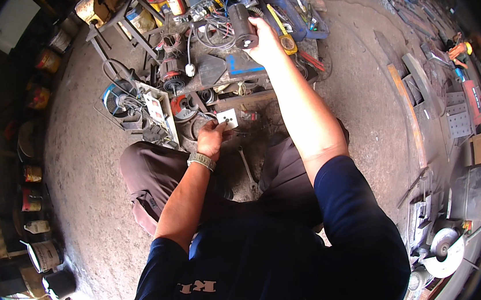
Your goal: The person uses a small metal washer and a white rectangular template to mark three circular positions on the template. They then use a red-handled punch tool to create indentations at the marked spots. Finally, they pick up a black cylindrical object and align it with the template to verify the hole positions.
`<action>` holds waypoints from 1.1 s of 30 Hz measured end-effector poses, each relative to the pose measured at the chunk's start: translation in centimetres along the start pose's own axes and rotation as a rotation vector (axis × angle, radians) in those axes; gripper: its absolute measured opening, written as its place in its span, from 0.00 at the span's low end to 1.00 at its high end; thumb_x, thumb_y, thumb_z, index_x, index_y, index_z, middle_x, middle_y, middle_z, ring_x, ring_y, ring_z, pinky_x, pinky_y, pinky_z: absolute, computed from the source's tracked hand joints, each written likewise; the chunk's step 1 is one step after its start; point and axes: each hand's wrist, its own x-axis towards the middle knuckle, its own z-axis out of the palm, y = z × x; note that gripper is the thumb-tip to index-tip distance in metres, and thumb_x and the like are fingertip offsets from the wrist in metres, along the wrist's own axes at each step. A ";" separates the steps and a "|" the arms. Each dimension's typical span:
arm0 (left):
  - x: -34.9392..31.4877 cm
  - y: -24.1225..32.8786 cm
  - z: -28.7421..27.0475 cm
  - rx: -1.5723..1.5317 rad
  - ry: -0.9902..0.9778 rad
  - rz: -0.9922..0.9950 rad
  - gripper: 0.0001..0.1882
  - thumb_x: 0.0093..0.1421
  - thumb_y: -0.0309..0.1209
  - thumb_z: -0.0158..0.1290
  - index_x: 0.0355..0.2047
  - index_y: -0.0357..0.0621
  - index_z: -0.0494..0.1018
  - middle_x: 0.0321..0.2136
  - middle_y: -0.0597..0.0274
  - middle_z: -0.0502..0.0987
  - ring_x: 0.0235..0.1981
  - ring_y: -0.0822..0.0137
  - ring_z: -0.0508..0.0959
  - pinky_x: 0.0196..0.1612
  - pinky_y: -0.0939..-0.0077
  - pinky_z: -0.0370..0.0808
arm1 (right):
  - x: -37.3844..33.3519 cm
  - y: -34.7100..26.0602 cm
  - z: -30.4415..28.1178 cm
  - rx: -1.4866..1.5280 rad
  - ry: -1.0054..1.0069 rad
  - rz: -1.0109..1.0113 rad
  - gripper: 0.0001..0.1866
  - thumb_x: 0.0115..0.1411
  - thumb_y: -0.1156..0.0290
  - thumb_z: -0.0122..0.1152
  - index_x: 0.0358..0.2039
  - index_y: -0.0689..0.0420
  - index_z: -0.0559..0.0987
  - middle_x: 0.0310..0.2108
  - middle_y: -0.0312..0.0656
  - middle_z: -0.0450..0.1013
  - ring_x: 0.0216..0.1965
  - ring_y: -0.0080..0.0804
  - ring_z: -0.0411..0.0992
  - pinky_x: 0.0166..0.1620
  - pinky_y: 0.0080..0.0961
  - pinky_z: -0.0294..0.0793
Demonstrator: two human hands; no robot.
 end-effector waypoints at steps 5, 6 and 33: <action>-0.1 0.1 0.3 0.003 -0.010 0.000 0.09 0.71 0.28 0.56 0.46 0.34 0.77 0.38 0.56 0.84 0.31 0.66 0.85 0.36 0.75 0.83 | 0.4 -0.1 0.1 0.035 -0.005 -0.026 0.18 0.73 0.62 0.55 0.55 0.62 0.76 0.47 0.51 0.80 0.46 0.45 0.81 0.49 0.46 0.83; -0.1 0.1 0.3 0.002 -0.010 0.001 0.09 0.71 0.28 0.56 0.46 0.34 0.77 0.38 0.56 0.84 0.31 0.66 0.85 0.36 0.75 0.83 | 0.3 0.0 0.3 0.034 0.020 -0.024 0.18 0.72 0.63 0.55 0.55 0.62 0.76 0.47 0.51 0.80 0.46 0.45 0.82 0.49 0.46 0.83; 0.4 -0.7 -0.6 0.071 -0.044 0.025 0.11 0.70 0.27 0.57 0.49 0.34 0.76 0.38 0.54 0.84 0.29 0.65 0.85 0.33 0.75 0.81 | 2.1 0.0 -1.3 -0.008 0.089 0.168 0.13 0.72 0.61 0.52 0.49 0.53 0.77 0.42 0.42 0.81 0.42 0.37 0.81 0.41 0.37 0.79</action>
